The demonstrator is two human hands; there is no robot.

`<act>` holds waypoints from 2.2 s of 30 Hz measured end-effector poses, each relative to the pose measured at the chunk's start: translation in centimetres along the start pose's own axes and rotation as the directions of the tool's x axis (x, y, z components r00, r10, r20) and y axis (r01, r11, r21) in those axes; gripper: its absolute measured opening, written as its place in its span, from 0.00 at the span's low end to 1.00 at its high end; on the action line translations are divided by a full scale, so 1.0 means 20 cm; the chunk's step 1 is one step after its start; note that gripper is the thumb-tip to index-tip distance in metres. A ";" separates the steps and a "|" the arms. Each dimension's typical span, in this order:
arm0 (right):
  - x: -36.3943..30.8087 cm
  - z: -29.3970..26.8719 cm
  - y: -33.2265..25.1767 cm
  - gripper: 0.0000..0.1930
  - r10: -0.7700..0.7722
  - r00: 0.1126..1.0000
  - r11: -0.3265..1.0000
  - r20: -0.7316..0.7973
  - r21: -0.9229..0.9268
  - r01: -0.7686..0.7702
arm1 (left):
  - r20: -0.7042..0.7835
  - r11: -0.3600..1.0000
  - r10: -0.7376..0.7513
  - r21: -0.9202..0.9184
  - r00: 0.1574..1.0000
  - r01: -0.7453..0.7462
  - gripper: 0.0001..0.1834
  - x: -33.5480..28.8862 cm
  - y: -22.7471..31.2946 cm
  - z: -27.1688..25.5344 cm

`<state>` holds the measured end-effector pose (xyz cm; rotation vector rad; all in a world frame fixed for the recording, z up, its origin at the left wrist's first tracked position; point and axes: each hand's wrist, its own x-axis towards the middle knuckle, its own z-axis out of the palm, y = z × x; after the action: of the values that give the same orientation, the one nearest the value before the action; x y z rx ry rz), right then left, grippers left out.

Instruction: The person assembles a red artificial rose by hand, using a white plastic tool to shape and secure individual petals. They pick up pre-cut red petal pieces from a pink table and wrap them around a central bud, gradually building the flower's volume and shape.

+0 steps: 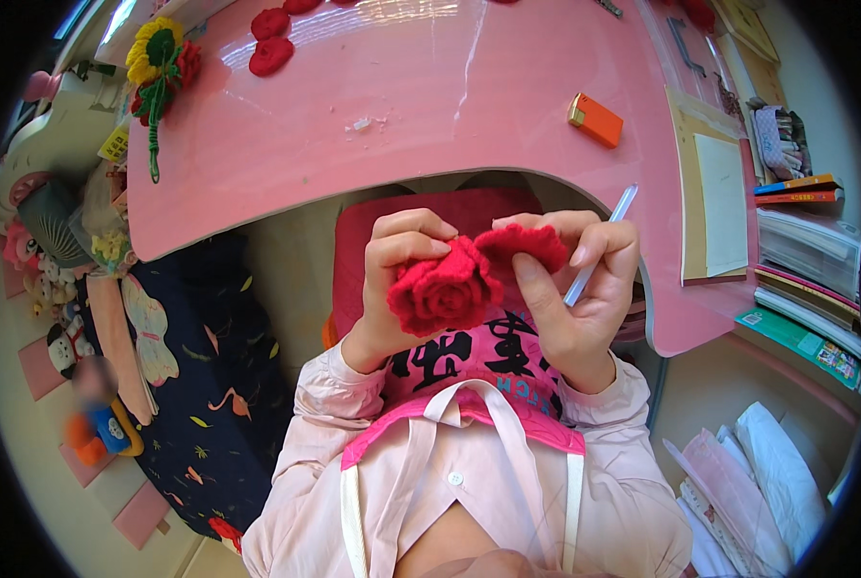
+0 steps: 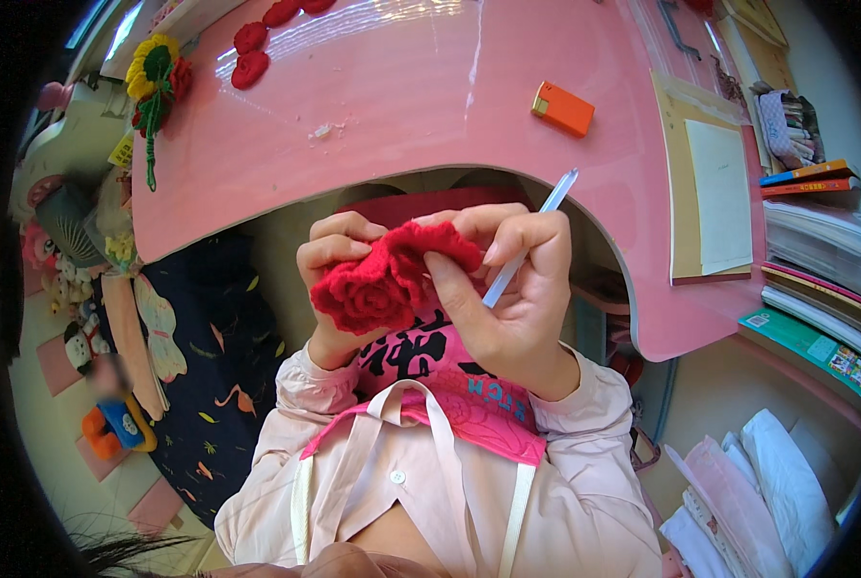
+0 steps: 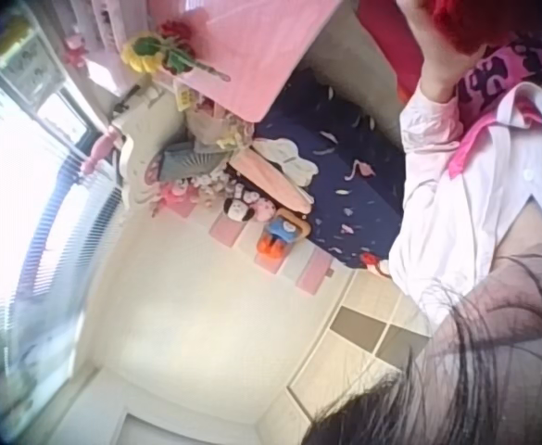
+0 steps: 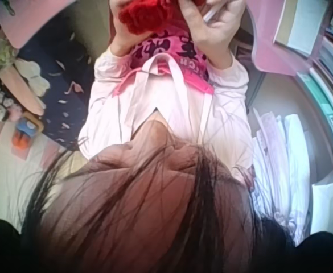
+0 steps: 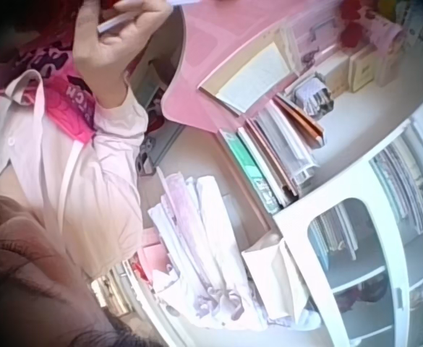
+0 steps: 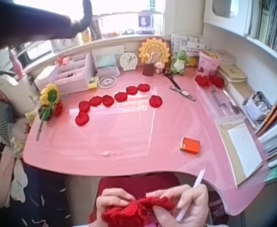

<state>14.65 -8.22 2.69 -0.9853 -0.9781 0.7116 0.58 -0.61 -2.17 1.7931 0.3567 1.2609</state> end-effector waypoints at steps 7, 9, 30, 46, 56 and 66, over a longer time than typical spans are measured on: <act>-0.03 0.02 -0.02 0.20 0.058 0.998 0.995 -0.015 0.082 -0.057 | 0.036 1.000 0.004 -0.022 0.999 -0.003 0.22 -0.01 0.01 -0.01; -0.04 0.02 -0.02 0.20 0.067 0.997 0.994 -0.027 0.091 -0.064 | 0.063 1.000 0.010 -0.007 0.998 -0.010 0.22 0.00 0.02 -0.02; -0.01 0.00 -0.02 0.13 0.042 0.993 0.970 0.110 -0.244 -0.014 | 0.123 0.969 -0.123 -0.200 0.985 0.146 0.46 -0.02 0.02 -0.01; -0.04 0.04 0.02 0.14 -0.082 0.994 0.978 0.066 -0.189 0.093 | 0.198 0.899 -0.316 -0.250 0.928 0.360 0.44 -0.01 0.10 -0.04; -0.04 0.03 0.02 0.13 0.002 1.000 0.994 -0.032 -0.110 -0.006 | 0.092 0.883 -0.353 -0.296 0.931 0.364 0.43 -0.03 0.09 -0.02; 0.00 0.05 -0.02 0.21 -0.103 0.991 0.988 0.088 -0.104 0.112 | 0.080 0.973 -0.175 -0.140 0.981 0.185 0.41 0.02 0.05 0.00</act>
<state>13.71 -8.05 3.26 -0.9960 -1.1439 0.6180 0.55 -0.97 -1.13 1.6348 0.3697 1.0693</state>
